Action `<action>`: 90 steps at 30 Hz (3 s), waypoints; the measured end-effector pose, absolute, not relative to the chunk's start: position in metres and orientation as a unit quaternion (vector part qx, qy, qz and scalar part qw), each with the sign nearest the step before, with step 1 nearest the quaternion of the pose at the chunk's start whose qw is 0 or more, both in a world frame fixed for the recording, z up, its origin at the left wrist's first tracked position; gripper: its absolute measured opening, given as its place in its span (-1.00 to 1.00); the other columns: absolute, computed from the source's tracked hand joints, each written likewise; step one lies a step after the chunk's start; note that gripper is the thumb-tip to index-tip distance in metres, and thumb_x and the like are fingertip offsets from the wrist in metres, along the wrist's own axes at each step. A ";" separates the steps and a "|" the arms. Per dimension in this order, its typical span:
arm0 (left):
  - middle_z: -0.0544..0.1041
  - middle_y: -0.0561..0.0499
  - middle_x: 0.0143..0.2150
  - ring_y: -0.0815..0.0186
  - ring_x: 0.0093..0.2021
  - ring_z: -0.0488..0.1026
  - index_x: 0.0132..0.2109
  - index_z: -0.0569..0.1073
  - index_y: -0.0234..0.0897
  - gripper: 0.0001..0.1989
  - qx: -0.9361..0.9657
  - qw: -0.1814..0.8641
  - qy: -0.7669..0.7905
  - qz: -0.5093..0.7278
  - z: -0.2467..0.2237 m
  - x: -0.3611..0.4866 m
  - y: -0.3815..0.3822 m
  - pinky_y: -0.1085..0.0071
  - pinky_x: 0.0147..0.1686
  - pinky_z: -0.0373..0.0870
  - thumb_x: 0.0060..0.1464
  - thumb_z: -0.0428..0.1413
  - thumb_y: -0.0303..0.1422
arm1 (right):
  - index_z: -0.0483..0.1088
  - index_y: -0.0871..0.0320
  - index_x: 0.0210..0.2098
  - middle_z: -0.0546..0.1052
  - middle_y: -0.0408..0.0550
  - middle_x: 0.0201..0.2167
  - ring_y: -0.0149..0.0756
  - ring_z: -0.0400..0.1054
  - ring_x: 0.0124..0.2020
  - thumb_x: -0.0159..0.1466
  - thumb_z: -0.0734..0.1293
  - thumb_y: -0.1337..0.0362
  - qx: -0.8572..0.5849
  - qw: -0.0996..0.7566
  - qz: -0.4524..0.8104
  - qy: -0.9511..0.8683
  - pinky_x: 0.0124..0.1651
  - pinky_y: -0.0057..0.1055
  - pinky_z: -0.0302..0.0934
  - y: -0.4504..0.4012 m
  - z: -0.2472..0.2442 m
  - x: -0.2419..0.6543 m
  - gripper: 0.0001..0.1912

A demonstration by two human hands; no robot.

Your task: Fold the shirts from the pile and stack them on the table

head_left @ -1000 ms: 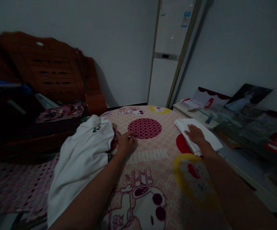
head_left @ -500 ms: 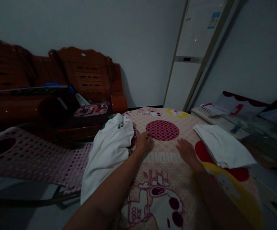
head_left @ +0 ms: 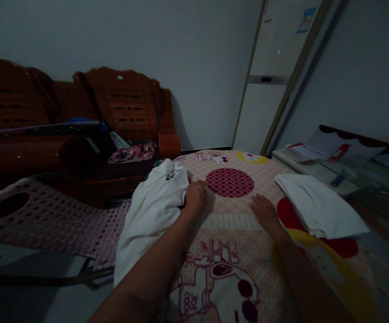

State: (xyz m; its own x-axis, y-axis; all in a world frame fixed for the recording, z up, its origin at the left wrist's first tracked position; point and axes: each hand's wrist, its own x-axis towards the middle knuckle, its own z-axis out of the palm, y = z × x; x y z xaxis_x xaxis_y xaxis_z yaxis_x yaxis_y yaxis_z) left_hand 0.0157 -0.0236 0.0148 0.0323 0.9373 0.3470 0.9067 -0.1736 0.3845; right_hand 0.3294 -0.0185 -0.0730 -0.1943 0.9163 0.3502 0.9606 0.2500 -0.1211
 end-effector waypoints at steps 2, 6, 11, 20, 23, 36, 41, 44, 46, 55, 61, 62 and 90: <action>0.52 -0.20 0.01 0.04 0.06 0.39 -0.02 0.53 -0.29 -0.67 0.708 -0.032 0.667 0.229 0.024 0.002 -0.028 0.15 0.09 0.23 0.09 0.02 -0.50 | 0.38 0.16 0.12 0.39 0.15 0.20 -0.04 0.21 0.25 0.36 0.13 0.10 -0.604 0.179 -0.060 -0.775 0.25 -0.06 0.11 -0.016 -0.075 0.332 -0.55; 0.50 -0.29 -0.04 0.00 0.03 0.37 -0.08 0.53 -0.38 -0.71 0.680 -0.074 0.708 0.176 0.037 -0.023 -0.034 0.13 0.05 0.24 0.11 -0.01 -0.47 | 0.40 0.18 0.10 0.40 0.16 0.19 -0.05 0.21 0.25 0.36 0.13 0.13 -0.601 0.199 -0.072 -0.771 0.25 -0.06 0.11 -0.018 -0.075 0.330 -0.56; 0.50 -0.31 -0.09 0.06 0.02 0.41 -0.16 0.53 -0.45 -0.72 0.666 -0.060 0.730 0.142 0.043 -0.038 -0.032 0.27 -0.01 0.29 0.07 -0.05 -0.57 | 0.42 0.13 0.07 0.43 0.12 0.16 -0.05 0.24 0.23 0.34 0.14 0.17 -0.603 0.228 -0.076 -0.761 0.24 -0.03 0.13 -0.024 -0.072 0.323 -0.60; 0.54 -0.13 -0.18 0.19 -0.12 0.46 -0.18 0.48 -0.33 -0.83 0.745 0.038 0.588 0.311 0.048 0.029 -0.054 0.33 -0.07 0.34 0.11 0.01 -0.47 | 0.54 0.14 -0.09 0.57 0.10 -0.02 -0.06 0.44 0.02 0.23 0.26 0.11 -0.569 0.394 0.146 -0.707 0.13 -0.09 0.28 -0.036 -0.037 0.301 -0.62; 0.54 -0.14 -0.20 0.21 -0.17 0.47 -0.20 0.47 -0.33 -0.84 0.830 0.105 0.469 0.283 0.030 0.075 -0.076 0.34 -0.11 0.37 0.08 0.03 -0.50 | 0.57 0.15 -0.16 0.63 0.02 -0.24 -0.12 0.51 -0.23 0.24 0.26 0.01 -0.524 0.443 0.300 -0.663 -0.15 -0.21 0.41 -0.048 -0.020 0.282 -0.58; 0.57 -0.10 -0.20 0.23 -0.17 0.50 -0.18 0.51 -0.27 -0.84 0.870 0.163 0.381 0.267 0.034 0.088 -0.094 0.36 -0.13 0.40 0.15 0.05 -0.36 | 0.56 0.18 -0.44 0.51 -0.15 -0.64 -0.37 0.29 -0.65 -0.06 0.38 0.21 -0.541 0.528 0.384 -0.530 -0.60 -0.48 0.14 -0.047 -0.020 0.286 -0.78; 0.59 -0.07 -0.21 0.27 -0.20 0.52 -0.19 0.52 -0.27 -0.82 0.797 0.124 0.485 0.337 0.069 0.049 -0.085 0.39 -0.13 0.39 0.17 0.04 -0.35 | 0.50 0.17 -0.50 0.50 -0.12 -0.63 -0.33 0.30 -0.62 -0.12 0.35 0.18 -0.617 0.628 0.269 -0.390 -0.57 -0.44 0.16 -0.033 -0.030 0.328 -0.78; 0.59 -0.11 -0.17 0.21 -0.17 0.53 -0.11 0.52 -0.29 -0.77 0.772 0.066 0.571 0.271 0.070 0.020 -0.070 0.36 -0.12 0.39 0.16 0.06 -0.30 | 0.51 0.18 -0.48 0.52 -0.09 -0.60 -0.29 0.33 -0.58 -0.10 0.33 0.13 -0.632 0.616 0.240 -0.404 -0.53 -0.41 0.19 -0.031 -0.038 0.341 -0.73; 0.59 -0.19 -0.12 0.12 -0.12 0.53 -0.06 0.50 -0.33 -0.71 0.755 0.045 0.628 0.185 0.061 0.005 -0.059 0.33 -0.13 0.40 0.11 0.11 -0.28 | 0.51 0.19 -0.47 0.52 -0.09 -0.60 -0.29 0.34 -0.57 -0.10 0.33 0.13 -0.631 0.614 0.239 -0.409 -0.50 -0.40 0.20 -0.031 -0.041 0.343 -0.72; 0.58 -0.29 -0.12 0.04 -0.13 0.54 -0.07 0.50 -0.36 -0.71 0.686 0.051 0.715 0.127 0.028 -0.002 -0.037 0.30 -0.21 0.40 0.08 0.01 -0.40 | 0.51 0.17 -0.49 0.53 -0.07 -0.60 -0.27 0.31 -0.57 -0.15 0.31 0.18 -0.626 0.626 0.256 -0.389 -0.52 -0.39 0.16 -0.035 -0.034 0.334 -0.74; 0.52 -0.08 -0.34 0.20 -0.28 0.45 -0.29 0.44 -0.28 -0.76 0.611 0.078 0.679 0.399 0.025 -0.014 -0.024 0.37 -0.27 0.30 0.13 -0.11 -0.38 | 0.51 0.20 -0.51 0.48 -0.11 -0.66 -0.33 0.24 -0.61 -0.17 0.30 0.18 -0.626 0.628 0.253 -0.387 -0.53 -0.42 0.11 -0.037 -0.029 0.331 -0.72; 0.49 -0.04 -0.37 0.23 -0.30 0.42 -0.32 0.42 -0.27 -0.77 0.583 0.083 0.667 0.456 0.023 -0.017 -0.022 0.39 -0.29 0.29 0.13 -0.12 -0.37 | 0.52 0.20 -0.51 0.47 -0.11 -0.67 -0.34 0.23 -0.61 -0.17 0.30 0.18 -0.627 0.626 0.253 -0.387 -0.53 -0.42 0.10 -0.037 -0.029 0.331 -0.71; 0.42 0.10 -0.62 0.40 -0.61 0.31 -0.48 0.43 -0.32 -0.63 0.443 0.533 0.482 0.536 0.042 -0.020 -0.036 0.53 -0.61 0.16 -0.26 0.30 -0.10 | 0.45 0.20 -0.64 0.35 -0.15 -0.70 -0.33 0.22 -0.56 -0.06 0.19 0.16 -0.657 0.474 0.114 -0.575 -0.45 -0.43 0.06 -0.046 -0.014 0.325 -0.72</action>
